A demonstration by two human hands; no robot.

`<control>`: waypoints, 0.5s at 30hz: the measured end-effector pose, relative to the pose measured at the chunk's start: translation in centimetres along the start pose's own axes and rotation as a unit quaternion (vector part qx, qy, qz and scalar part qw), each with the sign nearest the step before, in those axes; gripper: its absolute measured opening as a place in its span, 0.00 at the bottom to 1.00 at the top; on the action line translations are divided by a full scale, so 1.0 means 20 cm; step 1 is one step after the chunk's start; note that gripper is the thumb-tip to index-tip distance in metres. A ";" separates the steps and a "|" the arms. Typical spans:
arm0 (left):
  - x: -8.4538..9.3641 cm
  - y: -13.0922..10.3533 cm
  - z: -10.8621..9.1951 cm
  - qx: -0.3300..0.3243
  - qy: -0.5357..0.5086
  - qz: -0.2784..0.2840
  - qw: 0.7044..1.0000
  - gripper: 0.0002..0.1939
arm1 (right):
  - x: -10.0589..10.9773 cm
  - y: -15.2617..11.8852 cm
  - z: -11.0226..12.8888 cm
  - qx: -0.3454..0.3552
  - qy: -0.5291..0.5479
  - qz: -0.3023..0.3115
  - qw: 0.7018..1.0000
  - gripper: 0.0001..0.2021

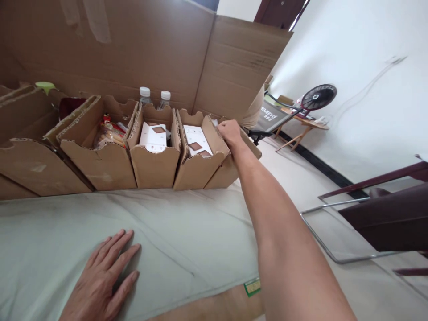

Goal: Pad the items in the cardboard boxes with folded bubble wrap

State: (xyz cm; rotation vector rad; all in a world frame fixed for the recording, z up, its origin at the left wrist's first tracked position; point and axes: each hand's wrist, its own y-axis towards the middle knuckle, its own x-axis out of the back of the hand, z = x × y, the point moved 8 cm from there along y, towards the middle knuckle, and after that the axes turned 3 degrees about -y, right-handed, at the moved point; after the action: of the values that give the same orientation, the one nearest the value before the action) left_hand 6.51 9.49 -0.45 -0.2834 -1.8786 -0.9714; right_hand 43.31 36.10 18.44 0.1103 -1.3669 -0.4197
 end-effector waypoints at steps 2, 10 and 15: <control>-0.01 -0.01 0.01 0.008 -0.011 0.003 1.000 0.19 | 0.18 -0.04 -0.04 -0.058 0.038 -0.089 0.994 0.14; 0.21 0.01 0.05 0.150 -0.130 -0.100 0.975 0.27 | 0.60 -1.04 0.07 -0.049 0.345 -0.279 0.895 0.06; 0.35 0.05 0.09 0.227 -0.318 -0.037 0.920 0.38 | 0.15 -1.52 0.62 0.112 0.388 0.202 0.892 0.09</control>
State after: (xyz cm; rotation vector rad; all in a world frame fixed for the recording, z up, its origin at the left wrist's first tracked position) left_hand 2.51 10.01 5.52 -0.2662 -2.6621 -0.4811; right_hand 24.83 9.12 14.10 0.1573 -0.6068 0.1433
